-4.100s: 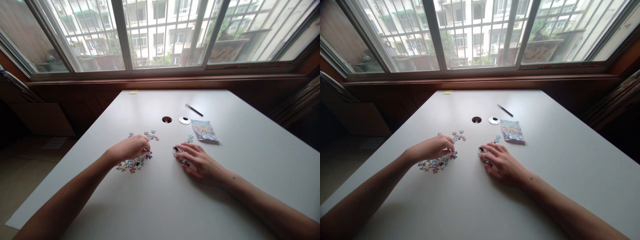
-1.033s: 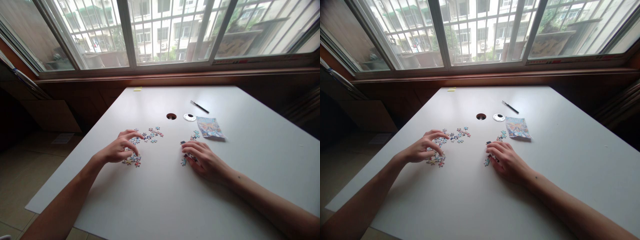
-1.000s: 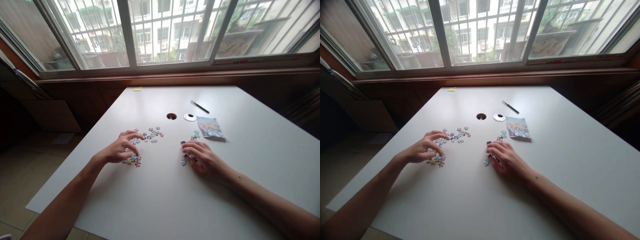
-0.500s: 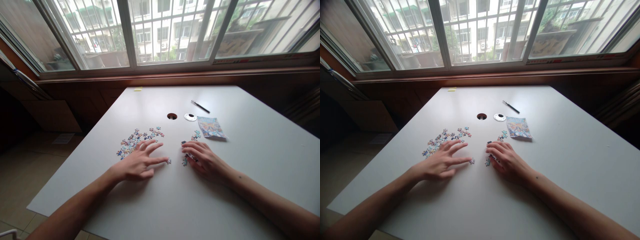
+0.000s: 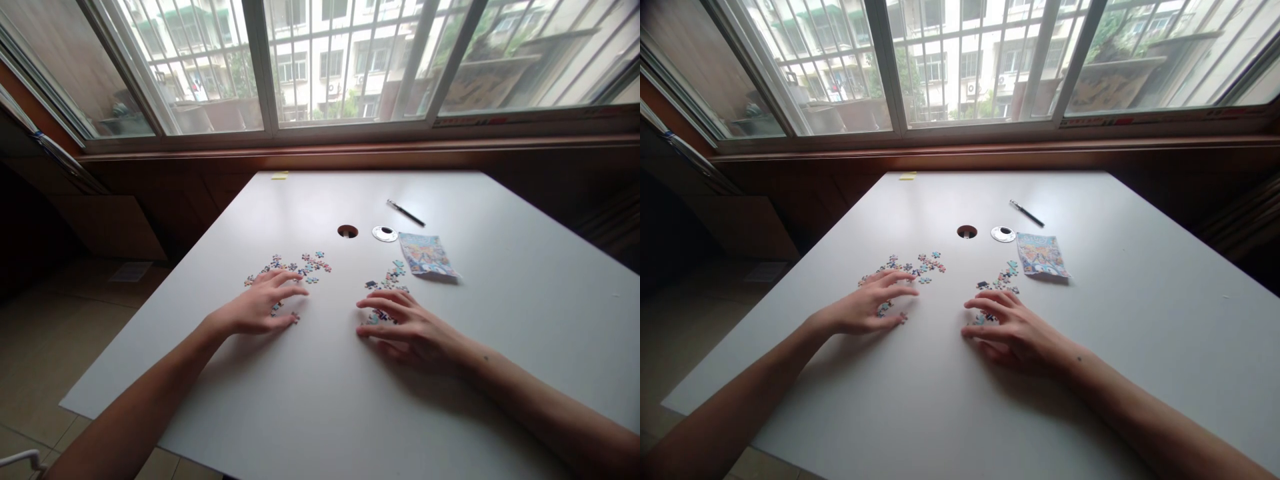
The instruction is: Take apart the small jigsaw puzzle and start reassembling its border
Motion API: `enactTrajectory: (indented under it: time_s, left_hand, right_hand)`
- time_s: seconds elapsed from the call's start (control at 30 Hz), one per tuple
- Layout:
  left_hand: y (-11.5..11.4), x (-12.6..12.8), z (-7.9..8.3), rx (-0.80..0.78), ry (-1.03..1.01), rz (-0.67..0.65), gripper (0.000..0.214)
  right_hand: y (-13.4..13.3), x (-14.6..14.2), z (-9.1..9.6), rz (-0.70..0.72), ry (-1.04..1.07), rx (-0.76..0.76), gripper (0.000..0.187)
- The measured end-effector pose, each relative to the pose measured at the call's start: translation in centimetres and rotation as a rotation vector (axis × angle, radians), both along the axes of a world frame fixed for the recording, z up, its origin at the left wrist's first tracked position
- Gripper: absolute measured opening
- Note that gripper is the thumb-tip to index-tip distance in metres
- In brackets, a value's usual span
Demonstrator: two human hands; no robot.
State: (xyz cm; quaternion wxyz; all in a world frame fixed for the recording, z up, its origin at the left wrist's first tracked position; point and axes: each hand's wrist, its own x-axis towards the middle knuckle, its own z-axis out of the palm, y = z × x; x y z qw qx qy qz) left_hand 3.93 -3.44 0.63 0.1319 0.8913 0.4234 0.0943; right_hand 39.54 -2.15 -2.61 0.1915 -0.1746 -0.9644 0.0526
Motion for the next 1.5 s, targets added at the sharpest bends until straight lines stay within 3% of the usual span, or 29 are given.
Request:
enactTrajectory:
  time_s: [0.1,0.17,0.33,0.57,0.73,0.83,0.97,1.07,1.27,1.4,1.5]
  left_hand:
    - [0.3,0.5,-0.8,0.157,-0.050,0.193,0.032]
    - [0.6,-0.2,-0.6,0.220,-0.053,0.232,0.028]
    - [1.0,-2.3,0.6,0.181,0.005,0.109,0.034]
    - [0.5,-1.6,0.7,-0.002,-0.010,-0.057,0.061]
    - [0.7,-2.8,2.1,-0.008,-0.036,0.016,0.031]
    - [0.3,-2.2,1.9,-0.021,-0.023,-0.023,0.028]
    - [-0.5,0.2,0.7,-0.001,0.024,-0.123,0.047]
    - [-0.5,0.3,0.8,0.016,0.035,-0.118,0.063]
    - [0.7,-3.7,2.9,-0.020,-0.007,0.025,0.037]
    - [0.9,-3.4,1.7,-0.049,-0.007,0.006,0.025]
    - [0.9,-2.2,0.5,0.051,-0.058,0.082,0.016]
  right_hand:
    - [0.0,0.0,-0.2,-0.066,0.016,-0.006,0.037]
    - [0.0,0.0,-0.2,-0.079,0.016,-0.007,0.036]
    - [0.0,0.1,-0.1,-0.076,0.015,-0.005,0.037]
    - [0.0,0.1,-0.1,-0.075,0.012,-0.006,0.037]
    - [-0.1,0.0,-0.2,-0.078,0.023,-0.014,0.036]
    - [0.0,0.1,-0.2,-0.078,0.021,-0.015,0.036]
    - [0.1,0.1,-0.3,-0.081,0.008,-0.015,0.036]
    - [0.0,0.1,-0.3,-0.075,0.018,-0.013,0.037]
    - [0.0,0.0,-0.2,-0.075,0.034,-0.010,0.037]
    - [0.0,0.0,-0.3,-0.076,0.041,-0.014,0.036]
    - [0.1,0.0,-0.3,-0.082,0.042,-0.018,0.035]
